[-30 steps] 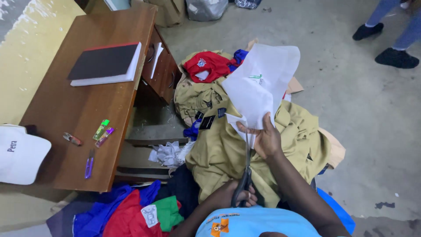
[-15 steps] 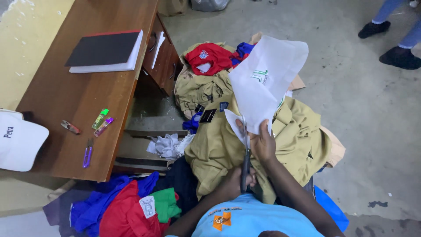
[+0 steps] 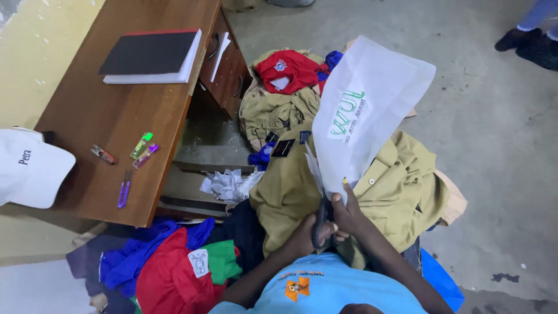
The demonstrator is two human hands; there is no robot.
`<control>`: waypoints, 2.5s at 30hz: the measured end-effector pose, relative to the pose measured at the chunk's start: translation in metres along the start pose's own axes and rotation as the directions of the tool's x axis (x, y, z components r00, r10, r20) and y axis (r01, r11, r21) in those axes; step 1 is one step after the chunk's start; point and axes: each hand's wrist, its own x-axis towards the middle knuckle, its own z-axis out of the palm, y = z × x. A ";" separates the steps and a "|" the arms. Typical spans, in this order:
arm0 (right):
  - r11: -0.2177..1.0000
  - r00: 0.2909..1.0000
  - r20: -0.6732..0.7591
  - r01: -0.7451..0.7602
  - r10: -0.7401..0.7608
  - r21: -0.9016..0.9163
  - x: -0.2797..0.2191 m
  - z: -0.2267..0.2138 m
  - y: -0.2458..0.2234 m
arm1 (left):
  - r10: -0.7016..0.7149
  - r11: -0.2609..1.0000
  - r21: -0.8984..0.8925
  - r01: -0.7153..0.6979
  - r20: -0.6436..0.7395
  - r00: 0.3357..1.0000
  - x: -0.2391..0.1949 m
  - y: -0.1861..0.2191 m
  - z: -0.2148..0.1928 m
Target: Cutting out labels from a sheet using scissors and placing them on garments
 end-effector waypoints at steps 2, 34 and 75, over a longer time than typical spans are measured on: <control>0.756 0.731 0.197 0.613 -0.653 0.227 -0.002 -0.017 -0.059 | -0.055 0.984 0.179 0.025 0.166 0.985 0.001 0.002 -0.016; 0.997 0.983 0.175 -0.050 0.059 -0.054 -0.053 -0.096 -0.099 | 0.136 0.640 0.762 -0.101 0.017 0.991 -0.013 0.011 -0.013; 0.957 0.990 0.128 0.022 -0.062 0.291 -0.025 -0.067 -0.004 | -0.178 0.977 0.151 0.152 0.180 0.967 -0.026 0.020 -0.040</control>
